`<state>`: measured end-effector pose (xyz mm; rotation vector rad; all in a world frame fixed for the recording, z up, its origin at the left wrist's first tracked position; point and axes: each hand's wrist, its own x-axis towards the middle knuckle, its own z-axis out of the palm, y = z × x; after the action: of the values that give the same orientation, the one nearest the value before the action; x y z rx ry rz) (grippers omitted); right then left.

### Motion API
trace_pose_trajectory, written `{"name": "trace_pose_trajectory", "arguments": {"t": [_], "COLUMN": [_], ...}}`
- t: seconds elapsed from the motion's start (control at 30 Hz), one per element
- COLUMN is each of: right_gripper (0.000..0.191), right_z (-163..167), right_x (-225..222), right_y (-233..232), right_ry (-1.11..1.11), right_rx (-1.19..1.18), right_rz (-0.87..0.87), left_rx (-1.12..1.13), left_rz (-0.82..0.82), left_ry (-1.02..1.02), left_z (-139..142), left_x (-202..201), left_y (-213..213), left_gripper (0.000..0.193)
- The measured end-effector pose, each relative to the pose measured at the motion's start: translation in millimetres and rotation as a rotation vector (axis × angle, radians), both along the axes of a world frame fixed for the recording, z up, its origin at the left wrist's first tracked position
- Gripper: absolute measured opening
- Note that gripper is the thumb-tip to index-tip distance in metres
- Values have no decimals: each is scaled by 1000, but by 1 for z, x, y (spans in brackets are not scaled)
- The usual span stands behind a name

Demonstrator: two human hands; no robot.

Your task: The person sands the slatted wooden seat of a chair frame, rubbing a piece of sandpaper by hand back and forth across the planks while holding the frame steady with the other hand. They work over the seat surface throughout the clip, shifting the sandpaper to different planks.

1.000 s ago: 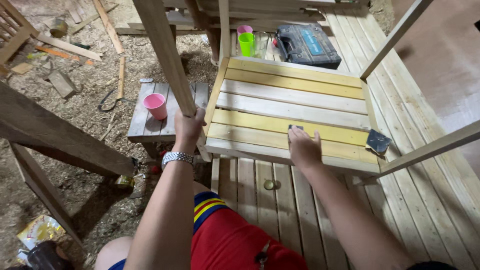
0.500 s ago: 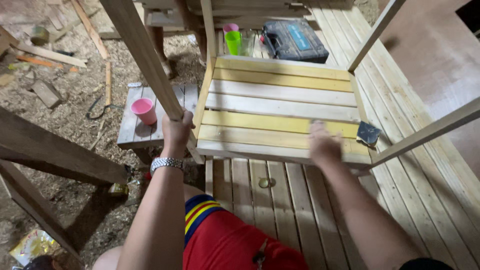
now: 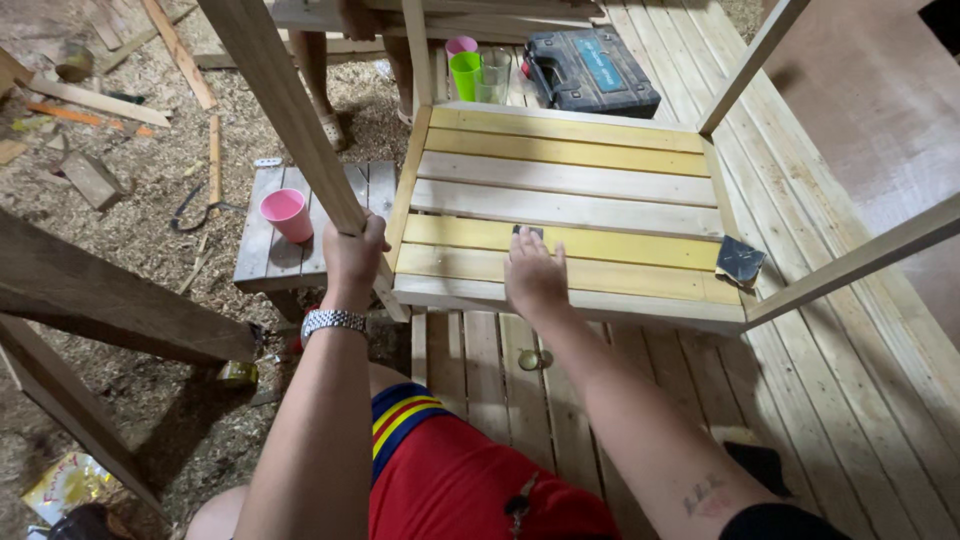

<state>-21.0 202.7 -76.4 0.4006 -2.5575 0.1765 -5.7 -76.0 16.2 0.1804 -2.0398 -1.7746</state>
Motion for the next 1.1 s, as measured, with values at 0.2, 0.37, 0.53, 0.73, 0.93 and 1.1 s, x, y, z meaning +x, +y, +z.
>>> {"name": "trace_pose_trajectory", "arguments": {"t": [0.2,0.37,0.53,0.73,0.93,1.1], "right_gripper": [55,58,47,47,55,49], "right_z": [2,11,7,2,38,20], "right_x": [14,25,17,-9,-24,10], "right_y": [109,206,171,-21,-83,24], "right_ry": [-216,-414,-56,-115,-491,-344], "right_rx": [-111,58,96,2,-22,-86], "right_rz": [-87,-486,-446,-82,107,-33], "left_rx": [9,-32,-46,22,-4,15], "left_rz": [-19,-2,13,10,6,-2], "left_ry": [29,-2,11,3,5,9], "left_z": [-2,-1,1,-1,-3,-1], "left_x": [-3,-4,-1,-4,-3,-2], "left_y": [-1,-2,-3,-4,-3,-2], "left_gripper": [13,17,16,15,14,12]}}
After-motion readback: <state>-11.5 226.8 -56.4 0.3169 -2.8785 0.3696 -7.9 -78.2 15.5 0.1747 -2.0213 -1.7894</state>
